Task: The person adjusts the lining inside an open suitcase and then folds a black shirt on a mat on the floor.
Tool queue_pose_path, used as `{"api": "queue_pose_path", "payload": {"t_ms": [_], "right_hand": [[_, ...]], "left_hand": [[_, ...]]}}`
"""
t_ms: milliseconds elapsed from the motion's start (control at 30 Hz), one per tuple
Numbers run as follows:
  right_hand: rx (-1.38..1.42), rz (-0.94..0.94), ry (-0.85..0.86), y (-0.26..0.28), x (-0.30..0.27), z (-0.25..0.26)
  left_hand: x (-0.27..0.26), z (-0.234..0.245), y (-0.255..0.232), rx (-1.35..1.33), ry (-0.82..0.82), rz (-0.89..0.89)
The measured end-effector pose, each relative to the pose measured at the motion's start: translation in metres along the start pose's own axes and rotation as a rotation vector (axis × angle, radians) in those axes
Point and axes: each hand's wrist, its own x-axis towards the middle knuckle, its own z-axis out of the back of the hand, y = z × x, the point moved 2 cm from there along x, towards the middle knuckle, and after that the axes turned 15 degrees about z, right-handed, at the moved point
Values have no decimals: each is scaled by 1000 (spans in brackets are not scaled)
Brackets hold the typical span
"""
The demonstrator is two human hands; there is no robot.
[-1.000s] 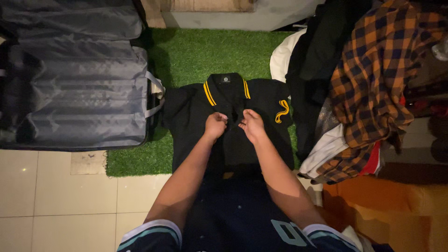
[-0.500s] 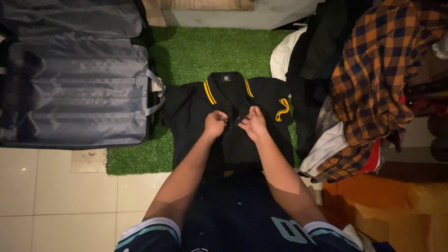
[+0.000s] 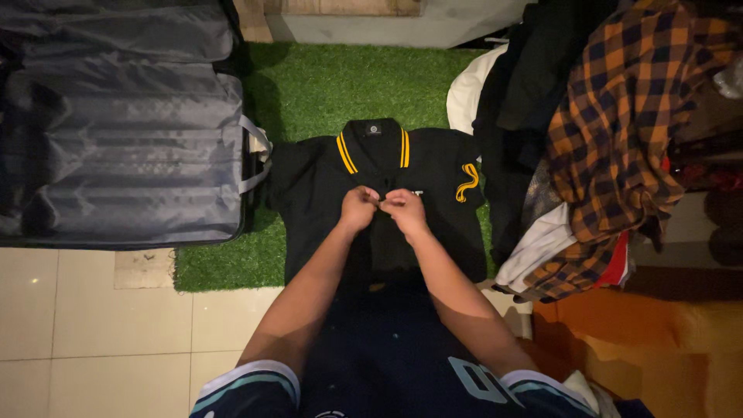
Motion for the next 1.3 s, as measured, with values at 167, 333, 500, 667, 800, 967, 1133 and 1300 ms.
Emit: {"api": "queue_pose_path", "payload": {"t_ms": [167,333,500,667,800,967,1133,1300], "right_hand": [[-20,-54,-43,-17,4,-4],[395,-156,-153,-30,5,-4],[436,-92,-152,-35,-1,-10],[3,120,-205,-28,-2,-18],[-113,113,-227,-26,-5,-22],[-44,104,-231,-22,-4,-21],[197,67,-193,-18,0,-19],[122,53,-192,-17,-1,-19]], "left_hand": [[3,-3,6,-20,10,70],[1,-2,4,-94,33,103],[-10,-6,-5,186,-164,29],[-17,-11,-9,136,-164,14],[-21,-10,-18,188,-176,43],[-19,-8,-16,127,-169,-12],[-11,-8,-7,73,-95,2],[-9,-9,-6,-61,5,-45]]}}
